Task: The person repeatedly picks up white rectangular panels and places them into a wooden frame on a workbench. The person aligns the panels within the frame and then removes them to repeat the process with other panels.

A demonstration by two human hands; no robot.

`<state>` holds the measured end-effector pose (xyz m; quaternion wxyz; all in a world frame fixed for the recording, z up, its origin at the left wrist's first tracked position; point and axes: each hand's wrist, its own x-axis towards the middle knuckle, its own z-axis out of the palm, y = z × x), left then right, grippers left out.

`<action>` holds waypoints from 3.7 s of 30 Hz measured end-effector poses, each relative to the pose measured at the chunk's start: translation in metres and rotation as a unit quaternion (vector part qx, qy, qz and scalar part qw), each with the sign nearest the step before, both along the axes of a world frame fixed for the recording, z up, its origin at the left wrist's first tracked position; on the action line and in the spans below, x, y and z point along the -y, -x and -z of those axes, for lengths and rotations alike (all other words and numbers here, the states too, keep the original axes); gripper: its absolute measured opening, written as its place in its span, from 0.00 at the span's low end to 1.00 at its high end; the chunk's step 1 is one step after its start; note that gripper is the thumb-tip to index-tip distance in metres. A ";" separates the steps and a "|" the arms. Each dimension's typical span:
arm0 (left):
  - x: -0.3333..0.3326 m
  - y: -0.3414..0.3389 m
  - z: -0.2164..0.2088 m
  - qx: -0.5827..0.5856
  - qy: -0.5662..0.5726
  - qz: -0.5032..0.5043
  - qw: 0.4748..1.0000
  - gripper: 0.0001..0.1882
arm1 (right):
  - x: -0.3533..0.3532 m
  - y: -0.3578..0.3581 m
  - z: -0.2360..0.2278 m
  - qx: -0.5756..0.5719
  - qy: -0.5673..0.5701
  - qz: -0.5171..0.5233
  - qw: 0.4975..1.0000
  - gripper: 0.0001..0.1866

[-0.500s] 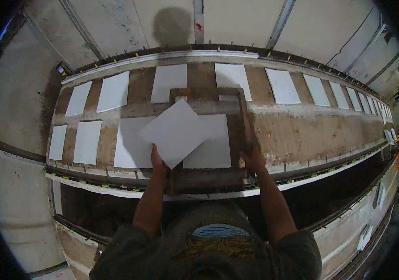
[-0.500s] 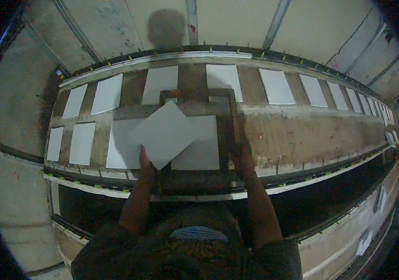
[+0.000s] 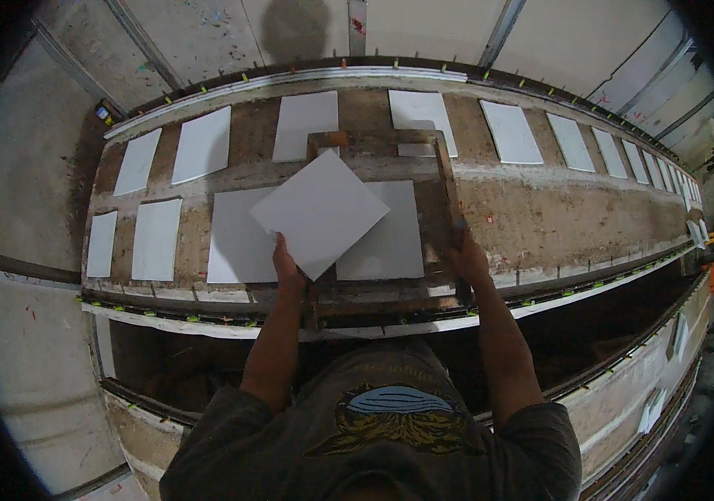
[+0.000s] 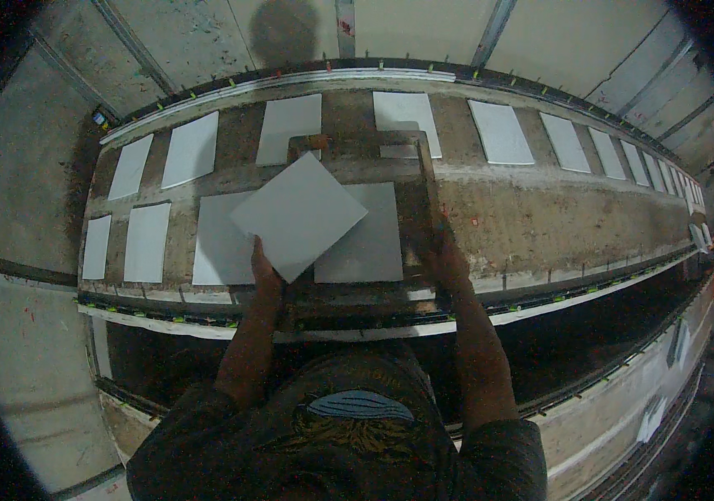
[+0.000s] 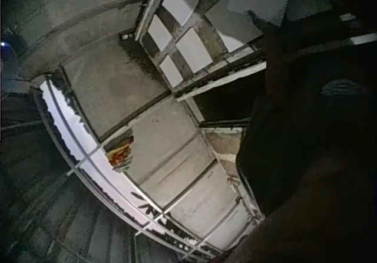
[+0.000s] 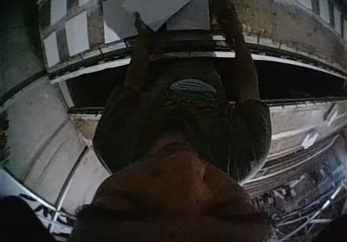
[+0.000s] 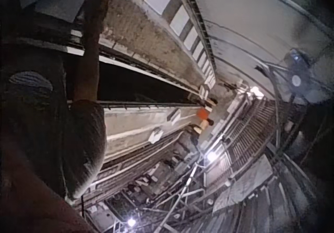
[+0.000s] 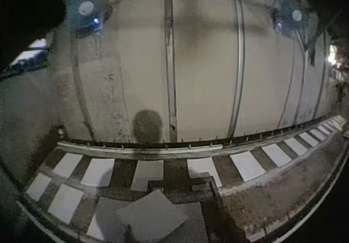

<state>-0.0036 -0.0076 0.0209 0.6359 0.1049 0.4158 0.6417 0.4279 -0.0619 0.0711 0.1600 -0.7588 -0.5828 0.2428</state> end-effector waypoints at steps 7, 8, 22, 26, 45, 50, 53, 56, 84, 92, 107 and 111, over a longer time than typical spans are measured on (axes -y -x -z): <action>-0.007 0.000 -0.035 0.017 -0.030 0.007 0.999 0.33 | -0.006 -0.014 -0.024 0.015 -0.031 -0.003 0.999 0.37; -0.012 0.000 -0.029 0.025 -0.023 0.010 0.999 0.33 | -0.007 -0.021 -0.023 0.014 -0.064 -0.021 0.998 0.37; -0.041 -0.186 -0.123 -0.033 -0.043 -0.006 0.999 0.34 | -0.046 -0.179 -0.068 0.001 -0.116 0.010 0.993 0.37; -0.043 -0.251 -0.101 0.012 -0.011 -0.007 1.000 0.34 | -0.049 -0.246 -0.055 0.032 -0.057 0.025 0.998 0.38; 0.018 -0.351 -0.002 0.031 0.013 -0.004 0.999 0.34 | 0.001 -0.342 0.005 -0.111 0.033 0.026 0.993 0.38; 0.025 -0.356 -0.012 0.004 0.045 0.005 0.999 0.34 | 0.010 -0.349 0.015 -0.105 0.033 0.027 0.994 0.39; 0.032 -0.344 0.004 0.024 -0.016 0.018 0.999 0.33 | 0.007 -0.327 -0.021 -0.038 0.075 0.019 0.996 0.39; 0.034 -0.348 0.001 -0.024 0.019 0.007 0.999 0.33 | 0.018 -0.346 0.035 -0.007 -0.028 0.017 0.999 0.38; 0.042 -0.365 0.013 -0.061 -0.061 0.012 0.996 0.32 | 0.033 -0.361 0.033 -0.001 -0.010 0.012 1.000 0.36; 0.041 -0.352 0.026 -0.069 -0.054 -0.001 0.996 0.32 | 0.030 -0.322 -0.019 0.167 -0.017 0.031 0.985 0.36; 0.055 -0.424 -0.052 0.104 -0.159 0.016 0.982 0.37 | -0.023 -0.161 -0.011 -0.444 -0.166 0.018 0.880 0.25; 0.064 -0.429 -0.096 -0.280 -0.190 -0.021 0.941 0.41 | -0.031 -0.164 0.002 -0.465 -0.236 0.013 0.853 0.23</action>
